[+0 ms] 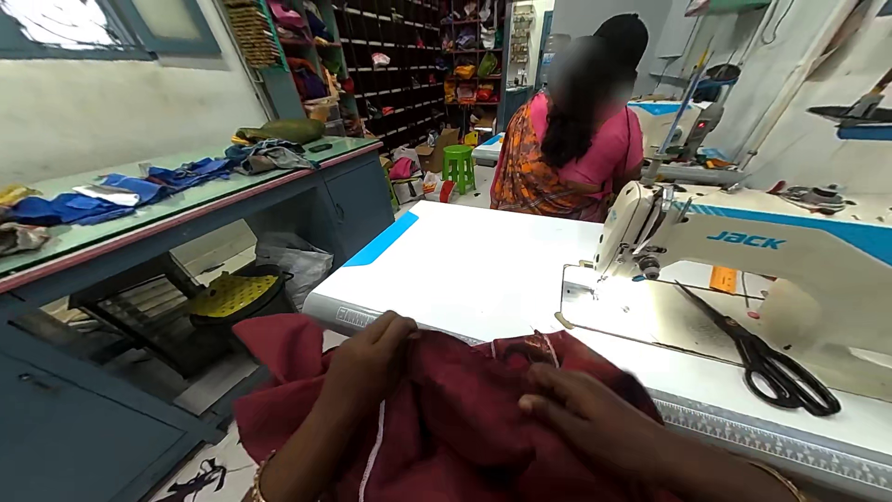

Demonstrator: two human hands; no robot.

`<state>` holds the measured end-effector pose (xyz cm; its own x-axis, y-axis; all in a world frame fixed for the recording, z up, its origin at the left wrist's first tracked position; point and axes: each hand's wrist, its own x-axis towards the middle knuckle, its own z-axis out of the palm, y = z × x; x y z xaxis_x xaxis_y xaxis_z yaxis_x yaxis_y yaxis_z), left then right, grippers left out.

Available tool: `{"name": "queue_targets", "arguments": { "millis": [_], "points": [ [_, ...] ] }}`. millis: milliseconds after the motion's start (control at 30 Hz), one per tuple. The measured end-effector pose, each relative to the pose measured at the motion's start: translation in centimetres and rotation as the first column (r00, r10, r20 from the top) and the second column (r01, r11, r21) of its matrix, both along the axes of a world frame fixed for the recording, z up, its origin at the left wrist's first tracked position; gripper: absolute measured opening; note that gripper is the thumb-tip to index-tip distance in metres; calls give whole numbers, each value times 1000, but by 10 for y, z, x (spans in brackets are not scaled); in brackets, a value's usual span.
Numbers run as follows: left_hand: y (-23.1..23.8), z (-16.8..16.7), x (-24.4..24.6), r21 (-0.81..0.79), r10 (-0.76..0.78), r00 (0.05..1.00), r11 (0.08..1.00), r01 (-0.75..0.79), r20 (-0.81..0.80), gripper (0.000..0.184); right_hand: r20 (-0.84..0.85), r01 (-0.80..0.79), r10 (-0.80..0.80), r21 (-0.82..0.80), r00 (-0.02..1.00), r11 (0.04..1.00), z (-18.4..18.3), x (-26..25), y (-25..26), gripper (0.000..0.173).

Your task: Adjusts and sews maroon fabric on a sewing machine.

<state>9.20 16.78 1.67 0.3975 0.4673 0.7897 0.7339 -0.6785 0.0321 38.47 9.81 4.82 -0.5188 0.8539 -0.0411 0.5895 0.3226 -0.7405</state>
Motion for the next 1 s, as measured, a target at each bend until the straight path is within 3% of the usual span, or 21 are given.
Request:
{"name": "queue_targets", "arguments": {
  "millis": [67, 133, 167, 233, 300, 367, 433, 533, 733, 867, 1000],
  "points": [
    [11, 28, 2, 93, -55, 996, 994, 60, -64, 19, -267, -144, 71, -264, 961, 954, 7, -1, -3, 25],
    [29, 60, 13, 145, -96, 986, 983, 116, -138, 20, -411, -171, 20, -334, 912, 927, 12, 1, 6, 21],
    [42, 73, 21, 158, -108, 978, 978, 137, -178, 19, -385, -81, -38, -289, 922, 954, 13, 3, 14, 22],
    [76, 91, 43, 147, -135, 953, 973, 180, -272, 14, -170, 173, -175, -28, 970, 985, 7, 11, 40, 25],
    [113, 95, 72, 41, -184, 912, 976, 214, -365, 10, 10, 270, -278, 194, 961, 943, -11, 27, 72, 27],
    [148, 85, 105, -91, -226, 855, 974, 208, -467, 9, 20, 321, -328, 147, 945, 936, -39, 46, 101, 30],
    [176, 71, 140, -209, -257, 784, 964, 165, -565, 15, -67, 354, -354, -20, 933, 935, -60, 61, 114, 34],
    [208, 46, 187, -310, -366, 715, 926, 216, -595, 20, -133, 439, -471, -212, 872, 873, -64, 70, 102, 36],
    [222, 5, 274, -533, -576, 516, 809, 248, -634, 24, 102, 647, -663, -369, 742, 667, -48, 99, 75, 39],
    [225, -1, 297, -662, -594, 506, 748, 59, -626, 26, 103, 707, -729, -366, 677, 605, -50, 116, 80, 52],
    [230, -2, 302, -682, -560, 576, 731, 6, -595, 27, -60, 626, -676, -324, 735, 709, -63, 115, 85, 39]
  ]
}}
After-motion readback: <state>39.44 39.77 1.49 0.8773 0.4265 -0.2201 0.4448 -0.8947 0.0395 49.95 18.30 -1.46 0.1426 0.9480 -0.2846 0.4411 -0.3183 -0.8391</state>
